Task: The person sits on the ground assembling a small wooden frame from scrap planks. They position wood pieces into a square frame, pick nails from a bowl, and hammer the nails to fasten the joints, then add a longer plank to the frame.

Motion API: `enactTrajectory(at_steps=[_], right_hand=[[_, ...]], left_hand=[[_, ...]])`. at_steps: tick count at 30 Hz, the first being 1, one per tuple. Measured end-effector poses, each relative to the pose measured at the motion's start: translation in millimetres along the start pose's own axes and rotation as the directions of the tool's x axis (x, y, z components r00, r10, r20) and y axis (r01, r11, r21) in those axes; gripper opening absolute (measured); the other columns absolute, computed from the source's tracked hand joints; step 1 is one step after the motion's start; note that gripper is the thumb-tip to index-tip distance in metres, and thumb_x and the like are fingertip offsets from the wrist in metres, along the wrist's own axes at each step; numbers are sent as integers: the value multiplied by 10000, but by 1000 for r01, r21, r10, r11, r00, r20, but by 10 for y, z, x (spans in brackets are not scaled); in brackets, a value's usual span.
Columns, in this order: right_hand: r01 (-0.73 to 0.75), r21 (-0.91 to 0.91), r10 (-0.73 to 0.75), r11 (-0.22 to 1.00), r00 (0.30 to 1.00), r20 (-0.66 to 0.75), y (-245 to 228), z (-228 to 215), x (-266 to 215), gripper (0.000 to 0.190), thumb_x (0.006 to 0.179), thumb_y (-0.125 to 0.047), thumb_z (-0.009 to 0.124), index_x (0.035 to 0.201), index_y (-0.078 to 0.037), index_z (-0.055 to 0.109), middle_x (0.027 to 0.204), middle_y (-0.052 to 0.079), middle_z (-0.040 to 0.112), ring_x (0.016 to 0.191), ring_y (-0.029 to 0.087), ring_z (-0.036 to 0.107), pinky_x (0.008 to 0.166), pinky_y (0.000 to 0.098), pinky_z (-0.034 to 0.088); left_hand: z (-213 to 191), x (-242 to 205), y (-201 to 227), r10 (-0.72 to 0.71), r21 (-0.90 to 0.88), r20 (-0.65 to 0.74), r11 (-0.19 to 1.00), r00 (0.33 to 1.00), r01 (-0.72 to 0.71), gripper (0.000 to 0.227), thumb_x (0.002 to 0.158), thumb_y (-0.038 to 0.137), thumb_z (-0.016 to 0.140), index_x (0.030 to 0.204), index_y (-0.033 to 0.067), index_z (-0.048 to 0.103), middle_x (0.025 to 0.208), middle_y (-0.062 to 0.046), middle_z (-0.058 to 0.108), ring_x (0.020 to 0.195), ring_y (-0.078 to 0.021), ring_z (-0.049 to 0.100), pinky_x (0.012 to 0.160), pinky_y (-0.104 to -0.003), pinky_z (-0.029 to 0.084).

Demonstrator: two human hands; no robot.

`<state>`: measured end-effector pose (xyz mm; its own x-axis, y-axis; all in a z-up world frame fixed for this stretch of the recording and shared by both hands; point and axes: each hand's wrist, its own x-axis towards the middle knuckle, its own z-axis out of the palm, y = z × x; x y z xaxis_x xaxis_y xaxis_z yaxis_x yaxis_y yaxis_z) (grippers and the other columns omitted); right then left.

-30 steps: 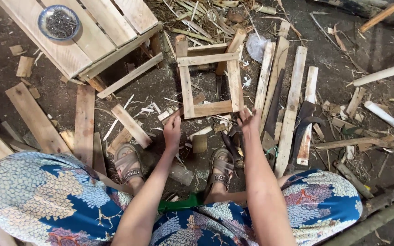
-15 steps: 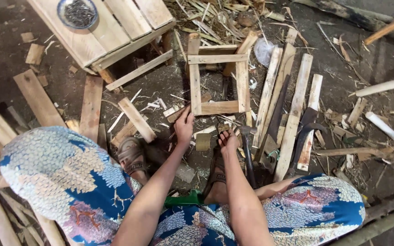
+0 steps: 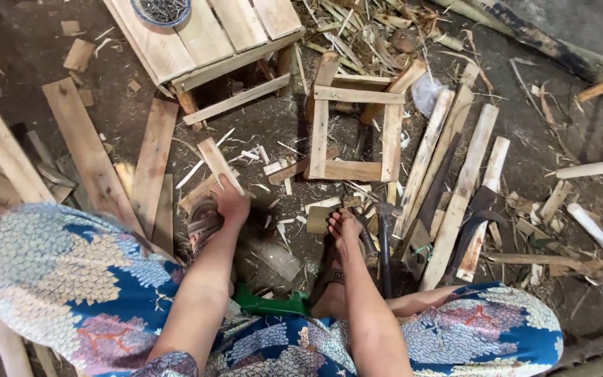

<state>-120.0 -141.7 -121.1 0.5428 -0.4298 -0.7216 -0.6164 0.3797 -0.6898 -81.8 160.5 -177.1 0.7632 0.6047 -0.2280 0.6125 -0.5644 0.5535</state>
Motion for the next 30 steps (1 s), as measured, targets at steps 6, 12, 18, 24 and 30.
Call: enactTrajectory(at_steps=[6, 12, 18, 24, 30], right_hand=[[51, -46, -50, 998, 999, 16, -81, 16, -95, 299, 888, -196, 457, 1136, -76, 572, 913, 111, 677, 780, 236, 664, 746, 416, 558], [75, -45, -74, 996, 997, 5, 31, -95, 118, 279, 902, -186, 458, 1126, -80, 584, 885, 98, 694, 744, 231, 687, 699, 430, 580], [105, -13, -105, 994, 994, -5, -285, 41, -228, 299, 921, -192, 443, 1162, -59, 561, 934, 103, 679, 765, 209, 675, 708, 386, 579], [69, 19, -69, 997, 998, -9, -165, -28, -102, 315, 926, -200, 458, 1203, -64, 522, 987, 125, 682, 827, 245, 681, 754, 429, 567], [84, -3, -84, 996, 996, 4, -220, 23, -177, 281, 943, -194, 456, 1165, -50, 548, 978, 133, 690, 830, 254, 689, 723, 416, 580]], left_hand=[[-74, -221, 589, 191, -623, -481, 612, 856, -487, 762, 728, -80, 710, 1397, 20, 357, 1312, -271, 370, 1293, -405, 300, 1083, -475, 243], [-701, -375, 1608, 398, -782, 520, 578, 756, 234, 779, 812, 83, 723, 1467, 161, 308, 1415, -230, 375, 1189, -389, 509, 825, -478, 534], [-558, -265, 1818, 410, -777, 596, 510, 691, 368, 728, 828, 36, 706, 1442, 242, 375, 1460, -222, 283, 1232, -398, 446, 897, -456, 504], [-503, -253, 1767, 457, -789, 602, 468, 655, 398, 766, 816, 40, 705, 1446, 283, 342, 1515, -224, 178, 1251, -406, 396, 920, -460, 479], [-788, -335, 1805, 477, -745, 658, 521, 582, 416, 745, 871, 87, 690, 1460, 307, 289, 1526, -203, 114, 1308, -515, 237, 983, -602, 364]])
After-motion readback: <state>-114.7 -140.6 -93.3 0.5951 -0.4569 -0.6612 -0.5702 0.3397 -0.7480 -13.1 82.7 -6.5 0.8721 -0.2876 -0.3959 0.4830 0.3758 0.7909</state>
